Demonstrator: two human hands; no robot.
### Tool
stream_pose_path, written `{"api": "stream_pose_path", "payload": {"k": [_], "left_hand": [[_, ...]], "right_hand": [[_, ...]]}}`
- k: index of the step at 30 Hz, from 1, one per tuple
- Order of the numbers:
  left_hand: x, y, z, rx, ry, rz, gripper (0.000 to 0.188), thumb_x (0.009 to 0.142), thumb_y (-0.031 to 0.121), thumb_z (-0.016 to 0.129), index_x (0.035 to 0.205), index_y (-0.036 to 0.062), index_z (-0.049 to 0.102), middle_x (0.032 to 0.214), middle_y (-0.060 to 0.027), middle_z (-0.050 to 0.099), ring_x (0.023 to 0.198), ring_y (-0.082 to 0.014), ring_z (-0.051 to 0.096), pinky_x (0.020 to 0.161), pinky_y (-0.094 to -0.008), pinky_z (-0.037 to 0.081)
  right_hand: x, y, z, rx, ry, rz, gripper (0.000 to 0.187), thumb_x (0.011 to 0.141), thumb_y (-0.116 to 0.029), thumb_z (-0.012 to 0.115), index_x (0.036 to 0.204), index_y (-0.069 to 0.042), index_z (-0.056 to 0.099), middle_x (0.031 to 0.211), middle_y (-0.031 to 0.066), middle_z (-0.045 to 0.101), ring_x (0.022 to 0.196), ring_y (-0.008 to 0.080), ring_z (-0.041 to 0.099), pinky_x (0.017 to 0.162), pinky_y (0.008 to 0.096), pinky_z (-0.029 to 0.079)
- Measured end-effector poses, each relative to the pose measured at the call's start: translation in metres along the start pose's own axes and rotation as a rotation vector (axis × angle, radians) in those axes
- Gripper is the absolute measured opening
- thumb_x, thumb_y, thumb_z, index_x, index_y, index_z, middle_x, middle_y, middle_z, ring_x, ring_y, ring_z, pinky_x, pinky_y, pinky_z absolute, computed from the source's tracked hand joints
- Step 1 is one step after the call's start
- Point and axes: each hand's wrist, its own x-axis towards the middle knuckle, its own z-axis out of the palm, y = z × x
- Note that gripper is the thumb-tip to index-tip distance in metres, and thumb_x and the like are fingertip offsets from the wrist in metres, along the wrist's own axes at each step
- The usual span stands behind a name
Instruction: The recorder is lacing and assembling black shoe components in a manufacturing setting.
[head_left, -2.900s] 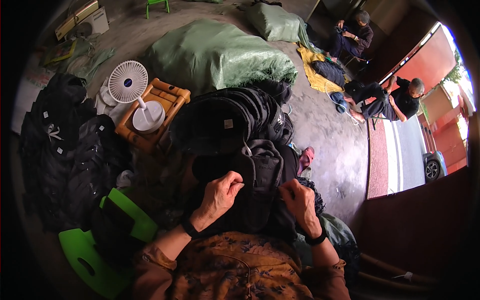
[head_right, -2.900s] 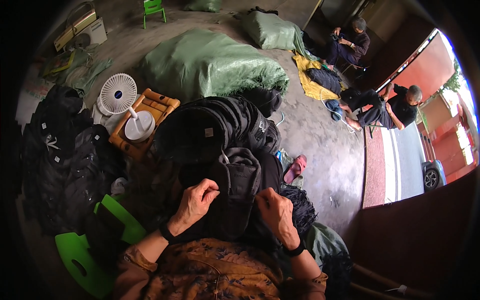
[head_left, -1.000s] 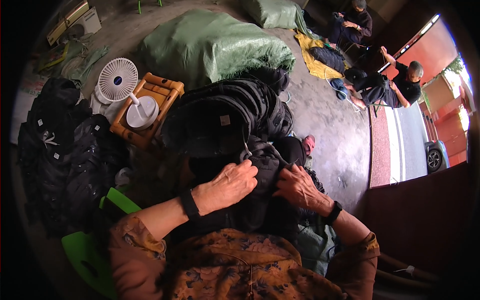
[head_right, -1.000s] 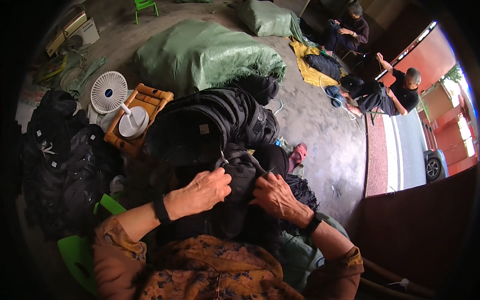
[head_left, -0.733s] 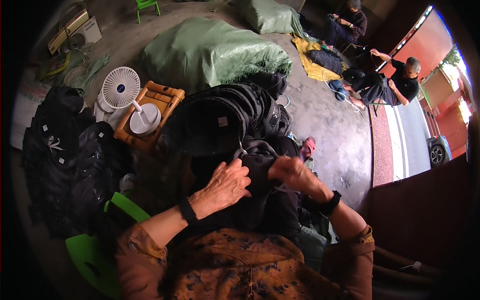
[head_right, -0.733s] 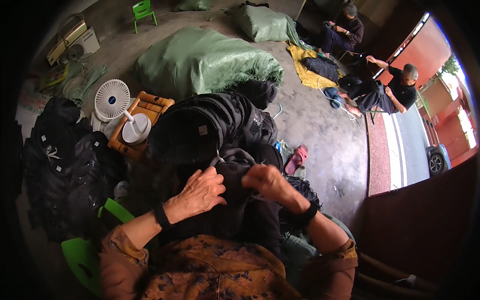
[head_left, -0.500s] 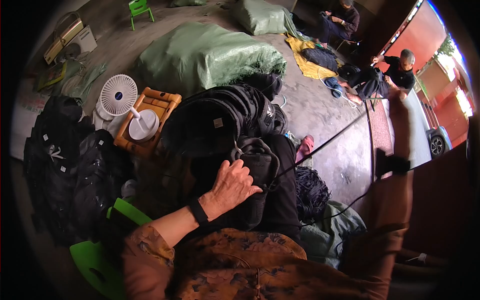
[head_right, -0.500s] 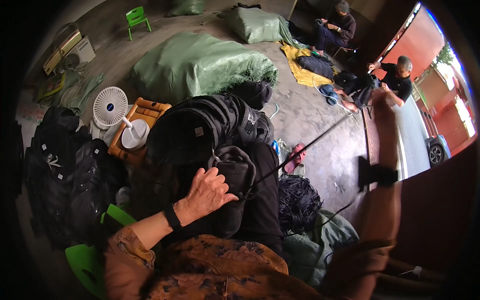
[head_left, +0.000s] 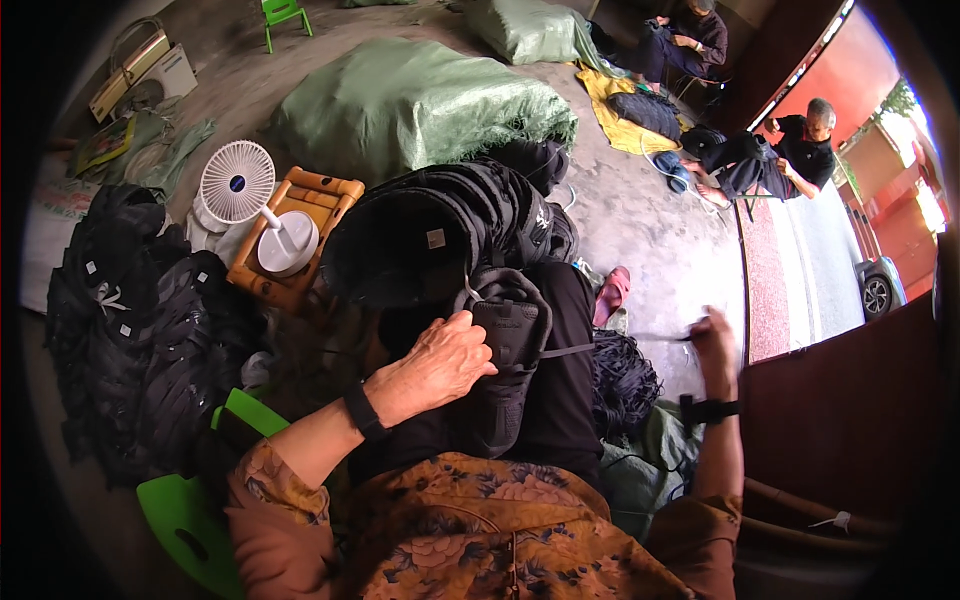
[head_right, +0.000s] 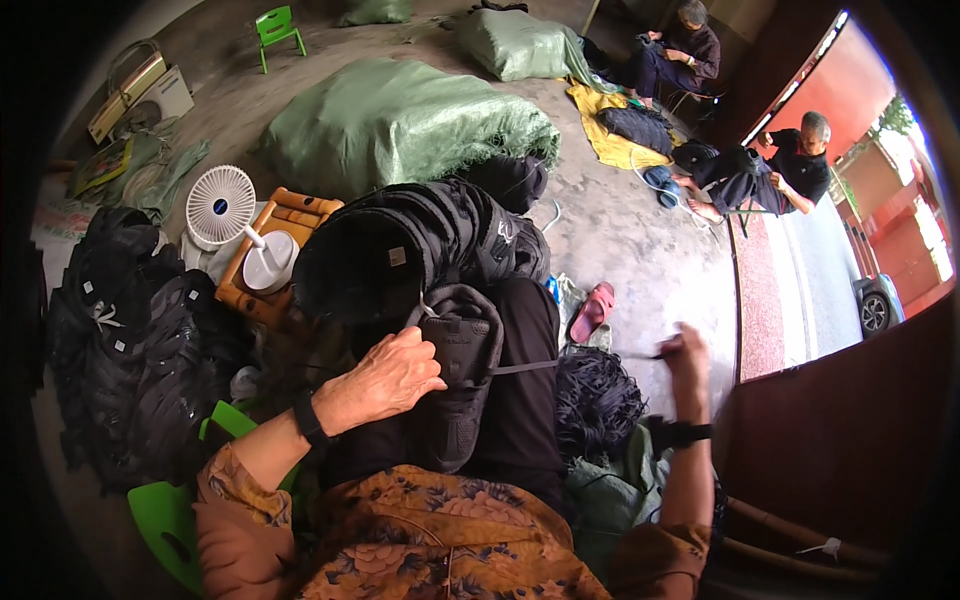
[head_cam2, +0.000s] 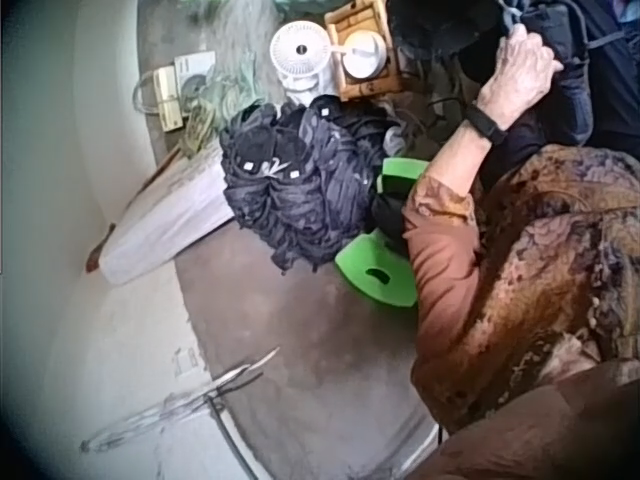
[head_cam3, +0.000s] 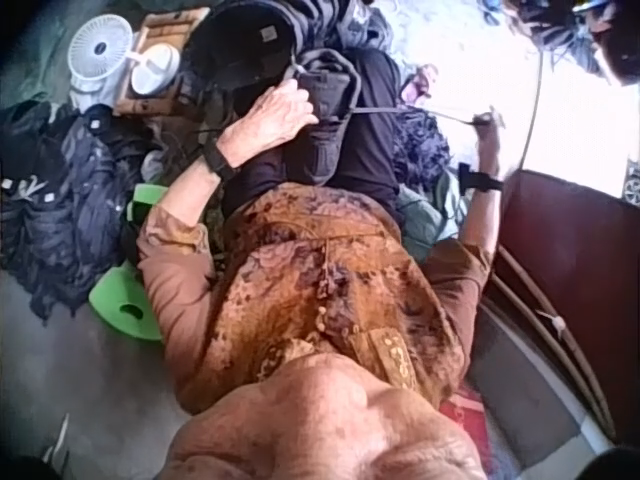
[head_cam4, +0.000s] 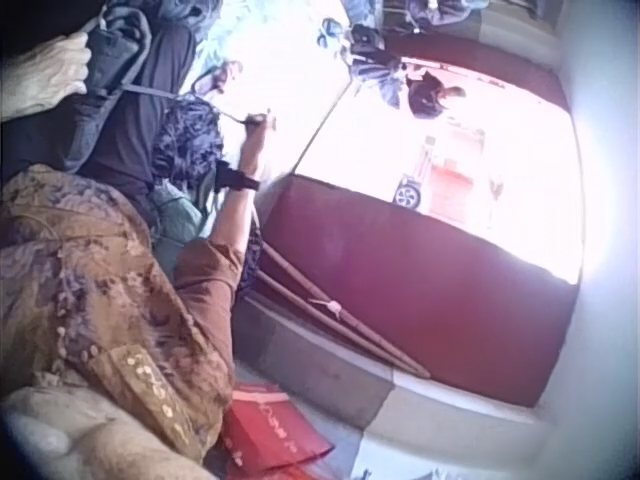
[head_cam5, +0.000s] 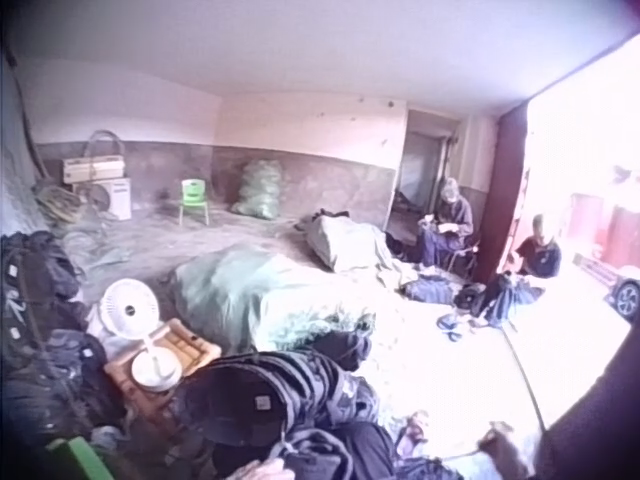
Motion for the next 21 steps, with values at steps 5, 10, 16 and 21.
{"api": "stream_pose_path", "payload": {"k": [5, 10, 16, 21], "left_hand": [[0.01, -0.001, 0.001, -0.17, 0.033, -0.046, 0.012, 0.078, 0.013, 0.073, 0.077, 0.0063, 0.063, 0.081, -0.0067, 0.054, 0.083, -0.025, 0.054, 0.073, -0.0371, 0.048], [0.012, 0.033, -0.004, -0.064, 0.2, -0.081, 0.025, 0.071, 0.017, 0.079, 0.091, 0.0095, 0.065, 0.095, -0.0035, 0.056, 0.095, -0.0234, 0.055, 0.078, -0.0381, 0.042], [0.031, 0.054, 0.032, 0.235, 0.209, -0.013, 0.023, 0.07, 0.018, 0.075, 0.079, 0.0103, 0.055, 0.089, -0.0033, 0.048, 0.091, -0.0198, 0.051, 0.075, -0.0343, 0.039], [0.02, 0.053, 0.028, 0.368, 0.28, 0.194, 0.008, 0.074, 0.012, 0.064, 0.078, 0.008, 0.058, 0.095, -0.0044, 0.057, 0.09, -0.0185, 0.056, 0.072, -0.0328, 0.04]], "right_hand": [[-0.093, 0.003, 0.147, -0.345, -0.381, 0.085, 0.016, 0.097, -0.019, 0.058, 0.099, -0.004, 0.064, 0.082, 0.0017, 0.062, 0.059, 0.0069, 0.054, 0.054, 0.0229, 0.044], [-0.125, -0.005, 0.183, -0.548, -0.695, 0.033, 0.02, 0.099, -0.019, 0.055, 0.101, 0.0, 0.062, 0.079, 0.003, 0.066, 0.058, 0.0063, 0.054, 0.053, 0.0222, 0.046], [-0.128, -0.007, 0.188, -0.348, -0.649, 0.146, 0.02, 0.1, -0.025, 0.056, 0.101, -0.005, 0.06, 0.078, 0.0008, 0.066, 0.057, 0.0022, 0.051, 0.052, 0.0174, 0.041], [-0.13, -0.004, 0.182, -0.303, -0.652, 0.182, 0.02, 0.099, -0.023, 0.057, 0.102, -0.004, 0.063, 0.079, 0.0009, 0.066, 0.059, 0.0021, 0.052, 0.054, 0.0171, 0.043]]}}
